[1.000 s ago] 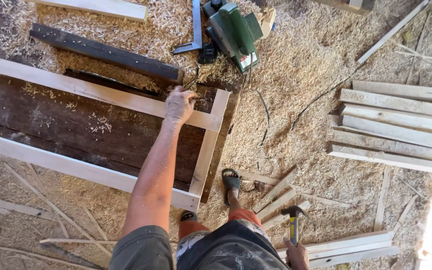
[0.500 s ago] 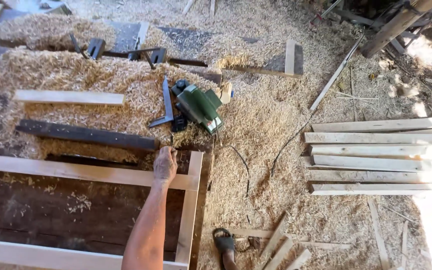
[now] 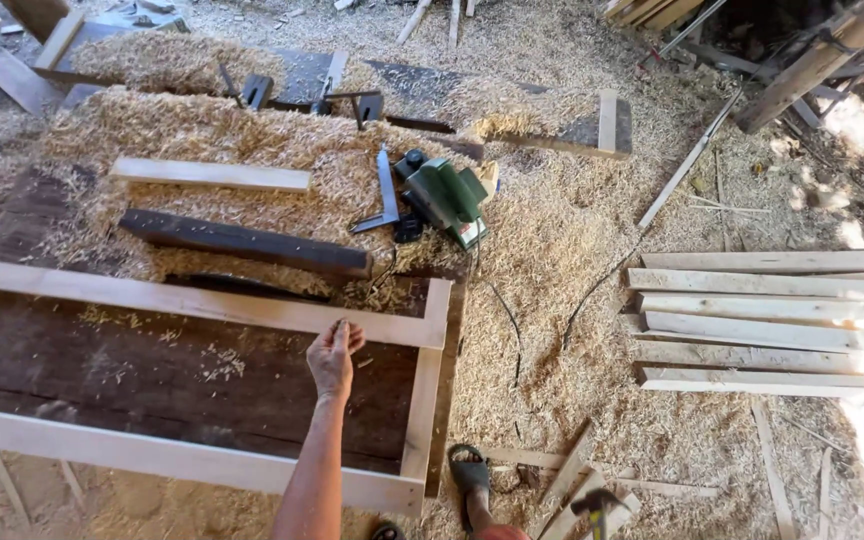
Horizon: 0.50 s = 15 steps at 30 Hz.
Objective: The person hammers nails into a light wooden frame laid on a work surface, then stretches a tape measure along a rail and marks it with a pencil. They position additional slats across the frame and hammer nails to fasten each slat in place.
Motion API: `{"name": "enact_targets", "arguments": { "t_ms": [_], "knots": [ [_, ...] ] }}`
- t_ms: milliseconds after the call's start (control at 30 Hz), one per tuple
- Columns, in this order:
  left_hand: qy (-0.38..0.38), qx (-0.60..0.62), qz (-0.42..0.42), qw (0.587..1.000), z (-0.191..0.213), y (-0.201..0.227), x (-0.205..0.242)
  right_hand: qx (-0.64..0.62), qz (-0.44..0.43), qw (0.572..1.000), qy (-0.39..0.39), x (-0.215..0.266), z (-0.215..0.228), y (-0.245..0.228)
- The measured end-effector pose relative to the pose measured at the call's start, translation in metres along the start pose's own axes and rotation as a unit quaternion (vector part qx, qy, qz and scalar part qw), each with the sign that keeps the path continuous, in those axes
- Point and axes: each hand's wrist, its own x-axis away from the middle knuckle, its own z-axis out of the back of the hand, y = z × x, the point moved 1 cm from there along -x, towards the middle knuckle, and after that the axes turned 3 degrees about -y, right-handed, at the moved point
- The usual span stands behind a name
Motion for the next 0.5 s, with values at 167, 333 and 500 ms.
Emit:
{"name": "enact_targets", "arguments": {
  "t_ms": [167, 333, 500],
  "knots": [
    [-0.073, -0.069, 0.035, 0.994, 0.021, -0.037, 0.044, 0.04, -0.039, 0.998, -0.036, -0.002, 0.012, -0.051],
    [-0.121, -0.011, -0.04, 0.992, -0.013, 0.008, 0.05, 0.005, -0.204, 0.978, -0.05, 0.044, -0.039, -0.165],
    [-0.093, 0.099, 0.055, 0.989, -0.045, -0.061, 0.055, 0.138, -0.192, 0.969, -0.075, 0.051, -0.076, -0.254]
  ]
}}
